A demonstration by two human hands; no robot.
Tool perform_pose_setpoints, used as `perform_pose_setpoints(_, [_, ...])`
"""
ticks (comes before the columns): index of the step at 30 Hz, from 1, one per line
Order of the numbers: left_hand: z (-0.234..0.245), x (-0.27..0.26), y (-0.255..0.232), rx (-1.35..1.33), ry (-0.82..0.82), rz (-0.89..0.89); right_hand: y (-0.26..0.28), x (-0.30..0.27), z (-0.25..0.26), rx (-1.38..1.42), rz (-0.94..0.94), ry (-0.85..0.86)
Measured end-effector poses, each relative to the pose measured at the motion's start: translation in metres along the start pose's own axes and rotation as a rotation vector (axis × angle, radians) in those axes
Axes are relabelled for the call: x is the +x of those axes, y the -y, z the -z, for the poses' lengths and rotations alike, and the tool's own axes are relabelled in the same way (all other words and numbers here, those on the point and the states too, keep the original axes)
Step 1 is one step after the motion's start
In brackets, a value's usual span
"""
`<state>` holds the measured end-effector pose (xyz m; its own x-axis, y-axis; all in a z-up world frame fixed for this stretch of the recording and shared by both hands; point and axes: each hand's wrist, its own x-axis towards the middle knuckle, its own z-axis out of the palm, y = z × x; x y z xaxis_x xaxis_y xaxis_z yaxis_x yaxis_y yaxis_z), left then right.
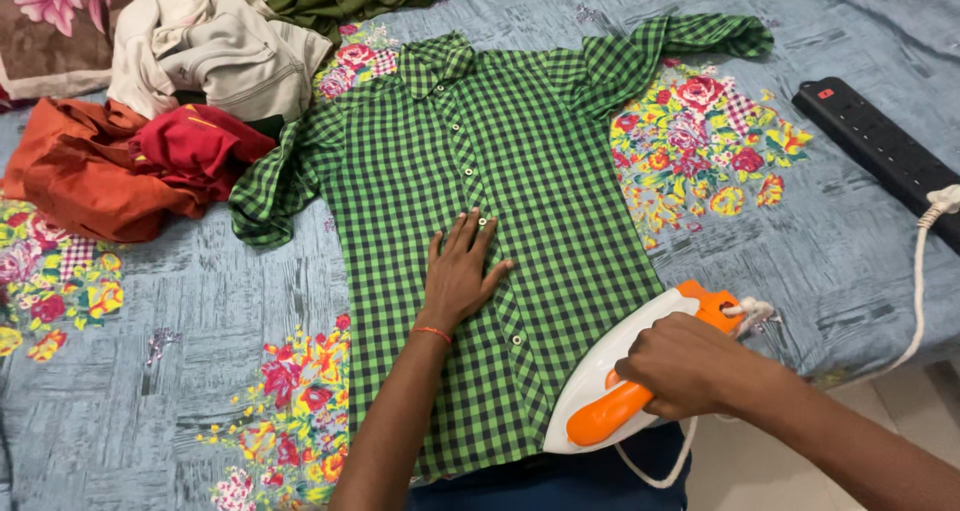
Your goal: The person irons a green checkered shirt laid out on a bed. They smooth the fabric with one hand while moving the iron with the other, then flip the shirt to iron the other side and continue ironing the sleeves.
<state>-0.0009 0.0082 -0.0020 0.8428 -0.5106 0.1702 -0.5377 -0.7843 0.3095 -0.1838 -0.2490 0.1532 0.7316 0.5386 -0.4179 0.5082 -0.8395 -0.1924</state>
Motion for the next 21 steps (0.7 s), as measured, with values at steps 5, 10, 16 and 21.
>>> perform_pose_setpoints(5, [0.0, -0.004, 0.006, -0.008, -0.053, -0.011, 0.005, -0.004, -0.008, -0.009, 0.059, -0.001])
perform_pose_setpoints(10, [0.009, -0.014, 0.024, 0.023, -0.084, 0.038, 0.013, -0.007, -0.005, 0.012, 0.055, 0.034])
perform_pose_setpoints(16, [0.036, -0.035, 0.069, 0.08, -0.137, 0.15, 0.021, 0.011, 0.028, 0.17, -0.184, 0.027])
perform_pose_setpoints(21, [0.052, -0.041, 0.095, 0.047, -0.21, 0.171, 0.021, 0.056, 0.068, 0.276, -0.283, -0.161])
